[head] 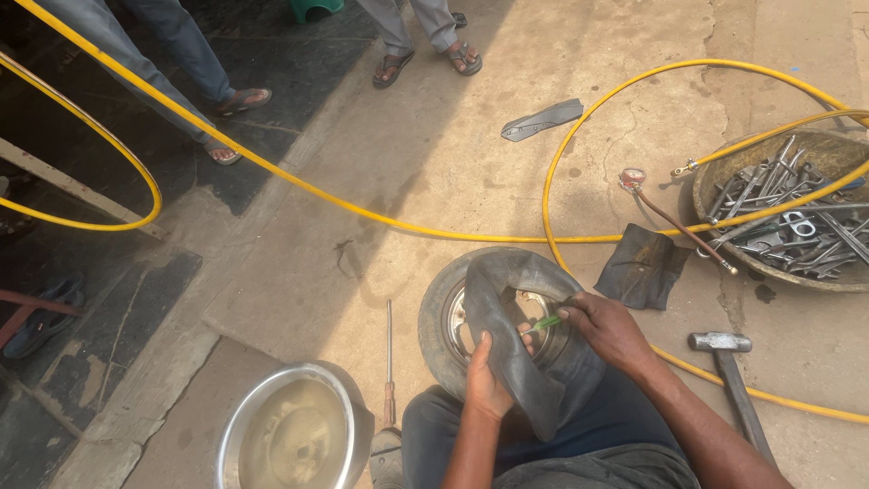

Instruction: The person removes the inner tube from a motorcycle tire using tire levers and a screwdriver. They then inspect the inner tube and the tire interior, likely checking for punctures or damage.

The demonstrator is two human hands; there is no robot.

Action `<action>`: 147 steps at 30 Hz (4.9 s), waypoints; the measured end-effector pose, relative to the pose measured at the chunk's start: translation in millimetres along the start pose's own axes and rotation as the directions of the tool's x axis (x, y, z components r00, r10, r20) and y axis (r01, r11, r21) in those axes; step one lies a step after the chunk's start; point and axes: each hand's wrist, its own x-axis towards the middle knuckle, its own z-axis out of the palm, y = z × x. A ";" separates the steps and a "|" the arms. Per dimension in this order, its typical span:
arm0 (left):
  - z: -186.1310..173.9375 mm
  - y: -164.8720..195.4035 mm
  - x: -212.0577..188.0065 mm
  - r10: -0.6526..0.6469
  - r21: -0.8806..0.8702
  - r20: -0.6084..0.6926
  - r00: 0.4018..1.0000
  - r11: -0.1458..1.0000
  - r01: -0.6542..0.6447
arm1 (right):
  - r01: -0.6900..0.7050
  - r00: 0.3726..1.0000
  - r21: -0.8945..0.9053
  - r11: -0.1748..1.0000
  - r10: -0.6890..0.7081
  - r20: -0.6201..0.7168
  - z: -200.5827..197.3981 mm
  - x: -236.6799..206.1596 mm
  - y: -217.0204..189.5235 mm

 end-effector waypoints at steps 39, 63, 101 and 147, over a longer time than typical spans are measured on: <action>12.5 10.0 8.5 -0.041 0.578 -0.201 0.979 0.802 0.152 | 0.446 0.895 -0.148 0.883 -0.439 0.080 50.6 -42.6 63.7; -36.1 32.5 102.6 0.184 0.671 -0.551 0.814 0.678 0.301 | -0.251 0.931 -0.305 0.919 0.315 0.185 -5.7 63.3 198.6; -39.8 44.8 11.3 0.161 0.157 -0.068 0.985 0.976 -0.148 | 0.759 0.589 -0.202 0.619 -0.785 -0.194 -50.1 79.9 -49.6; 49.4 81.3 -139.3 0.477 0.538 0.171 0.862 0.688 -0.487 | 0.773 0.623 0.116 0.624 -0.780 0.048 111.7 -45.8 -71.2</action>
